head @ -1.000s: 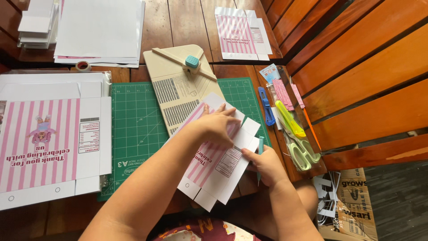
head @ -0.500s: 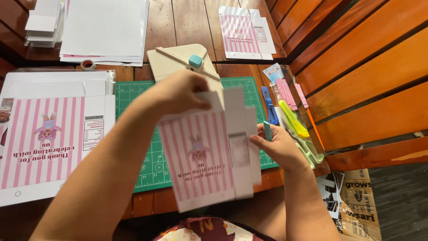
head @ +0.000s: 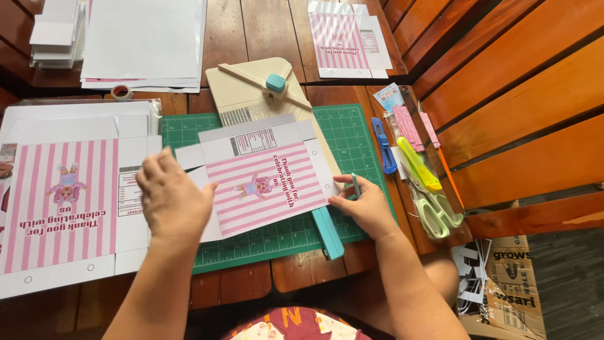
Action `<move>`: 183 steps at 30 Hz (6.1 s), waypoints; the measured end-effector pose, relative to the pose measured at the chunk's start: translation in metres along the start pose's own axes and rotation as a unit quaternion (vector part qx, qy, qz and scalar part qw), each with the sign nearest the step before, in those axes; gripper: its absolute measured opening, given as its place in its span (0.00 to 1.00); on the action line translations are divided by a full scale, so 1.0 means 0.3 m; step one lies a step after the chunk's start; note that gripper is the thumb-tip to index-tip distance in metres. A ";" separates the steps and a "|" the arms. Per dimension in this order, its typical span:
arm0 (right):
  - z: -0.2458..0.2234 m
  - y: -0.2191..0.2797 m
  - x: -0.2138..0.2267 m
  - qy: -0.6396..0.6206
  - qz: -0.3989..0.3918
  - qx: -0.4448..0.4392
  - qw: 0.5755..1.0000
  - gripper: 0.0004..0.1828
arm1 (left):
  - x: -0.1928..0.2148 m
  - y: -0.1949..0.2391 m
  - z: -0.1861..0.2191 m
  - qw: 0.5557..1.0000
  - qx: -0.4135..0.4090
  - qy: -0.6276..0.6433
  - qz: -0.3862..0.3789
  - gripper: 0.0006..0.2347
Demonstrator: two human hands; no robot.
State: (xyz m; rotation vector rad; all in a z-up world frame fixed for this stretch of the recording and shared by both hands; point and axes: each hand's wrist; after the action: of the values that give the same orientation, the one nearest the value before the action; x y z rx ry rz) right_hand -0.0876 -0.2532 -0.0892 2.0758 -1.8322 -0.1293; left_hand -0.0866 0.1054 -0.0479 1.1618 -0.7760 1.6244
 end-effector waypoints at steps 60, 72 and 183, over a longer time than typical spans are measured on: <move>-0.007 0.017 0.017 -0.037 -0.069 0.021 0.997 0.18 | -0.102 -0.126 0.336 0.928 -0.288 -0.029 -0.236 0.49; -0.020 0.024 0.013 -0.045 -0.070 0.014 0.996 0.18 | -0.107 -0.127 0.331 0.927 -0.294 -0.027 -0.231 0.49; -0.165 -0.182 -0.256 0.097 0.066 0.208 0.971 0.09 | -0.064 -0.142 0.429 0.914 -0.268 -0.082 -0.294 0.52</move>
State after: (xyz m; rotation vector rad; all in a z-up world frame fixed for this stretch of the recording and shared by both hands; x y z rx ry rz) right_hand -0.0328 -0.1631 -0.0746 2.1224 -1.9937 0.5182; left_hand -0.0026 0.0001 -0.0230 0.9992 -0.8080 0.7547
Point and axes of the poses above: each hand's wrist, its own y-axis away from the middle knuckle, its own x-axis out of the back of the hand, z = x × y, and after that the axes turned 9 degrees about -z, right-handed
